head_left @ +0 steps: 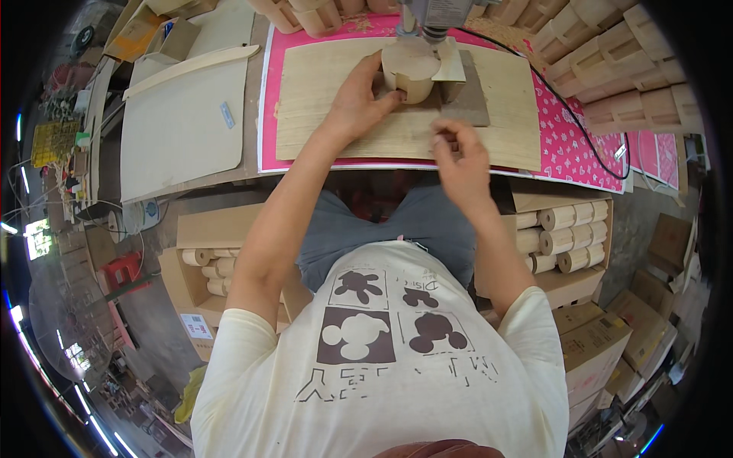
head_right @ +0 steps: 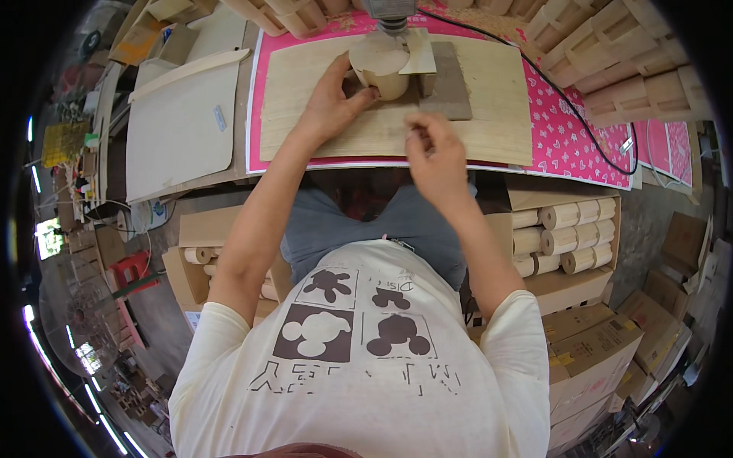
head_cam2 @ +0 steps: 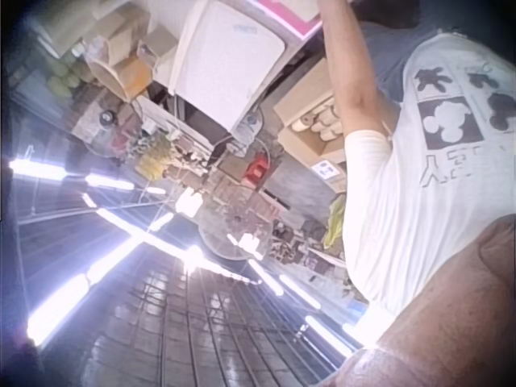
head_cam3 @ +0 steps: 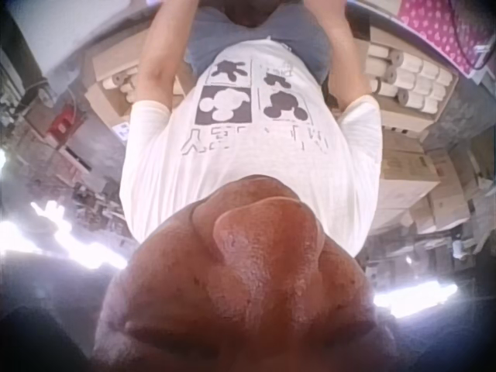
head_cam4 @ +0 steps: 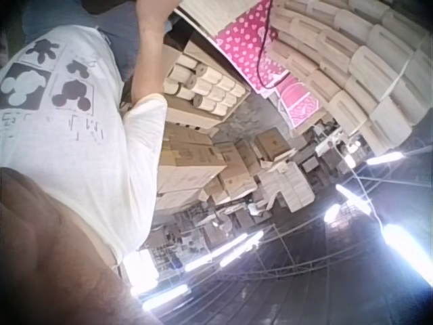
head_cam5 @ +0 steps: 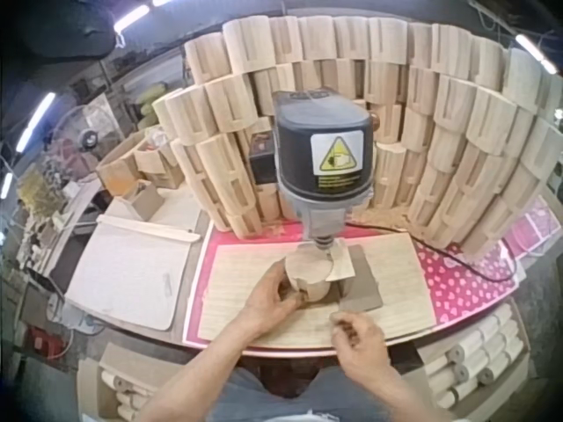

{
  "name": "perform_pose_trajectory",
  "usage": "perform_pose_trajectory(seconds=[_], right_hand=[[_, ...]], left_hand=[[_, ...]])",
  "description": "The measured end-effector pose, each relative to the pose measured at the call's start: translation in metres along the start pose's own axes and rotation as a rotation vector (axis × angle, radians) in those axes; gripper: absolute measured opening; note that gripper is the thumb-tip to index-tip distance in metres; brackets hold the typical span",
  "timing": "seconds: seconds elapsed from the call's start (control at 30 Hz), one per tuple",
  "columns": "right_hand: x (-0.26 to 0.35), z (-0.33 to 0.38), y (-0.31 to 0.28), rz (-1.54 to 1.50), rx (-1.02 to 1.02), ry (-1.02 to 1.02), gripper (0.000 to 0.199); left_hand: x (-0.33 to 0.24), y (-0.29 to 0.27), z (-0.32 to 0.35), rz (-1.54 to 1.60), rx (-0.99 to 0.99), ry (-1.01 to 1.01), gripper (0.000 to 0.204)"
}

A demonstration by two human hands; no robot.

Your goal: Operator uses a vertical router/drill press to process small cylindrical wooden blocks.

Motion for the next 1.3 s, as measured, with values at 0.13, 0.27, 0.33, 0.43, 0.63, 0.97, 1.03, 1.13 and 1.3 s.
perform_pose_trajectory(seconds=[0.13, 0.27, 0.33, 0.43, 0.63, 0.97, 1.03, 1.13, 1.3], right_hand=[[0.016, -0.063, -0.049, -0.156, -0.091, 0.022, 0.020], [0.069, -0.157, -0.092, -0.162, -0.198, -0.165, 0.027], [0.089, -0.198, -0.096, -0.265, -0.209, -0.154, 0.032], [0.141, -0.229, -0.082, -0.423, -0.202, -0.086, 0.041], [0.175, -0.275, -0.064, -0.377, 0.061, -0.268, 0.039], [0.162, -0.174, -0.103, -0.096, -0.251, -0.343, 0.034], [0.156, -0.143, -0.097, -0.134, -0.238, -0.398, 0.033], [0.134, -0.113, -0.093, -0.183, -0.336, -0.578, 0.024], [0.132, -0.113, -0.091, -0.065, -0.330, -0.558, 0.030]], left_hand=[[0.005, -0.002, 0.001, -0.006, -0.013, 0.008, 0.082], [0.010, -0.003, -0.001, -0.019, -0.020, 0.072, 0.081], [0.008, -0.006, 0.001, -0.036, -0.038, 0.117, 0.081], [0.004, -0.004, 0.001, -0.047, -0.026, 0.137, 0.077], [0.006, -0.004, 0.002, 0.020, -0.056, 0.171, 0.080], [0.002, -0.011, 0.005, -0.086, -0.090, 0.211, 0.079], [0.000, -0.010, 0.004, -0.100, -0.090, 0.217, 0.079], [0.000, -0.006, 0.001, -0.065, -0.079, 0.203, 0.078], [0.003, -0.005, 0.000, -0.073, -0.069, 0.179, 0.081]])
Point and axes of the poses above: each hand's wrist, its own z-axis away from the middle knuckle, its own y-axis out of the palm, x = y × z, the point moved 8 cm from there along -z, towards the middle knuckle
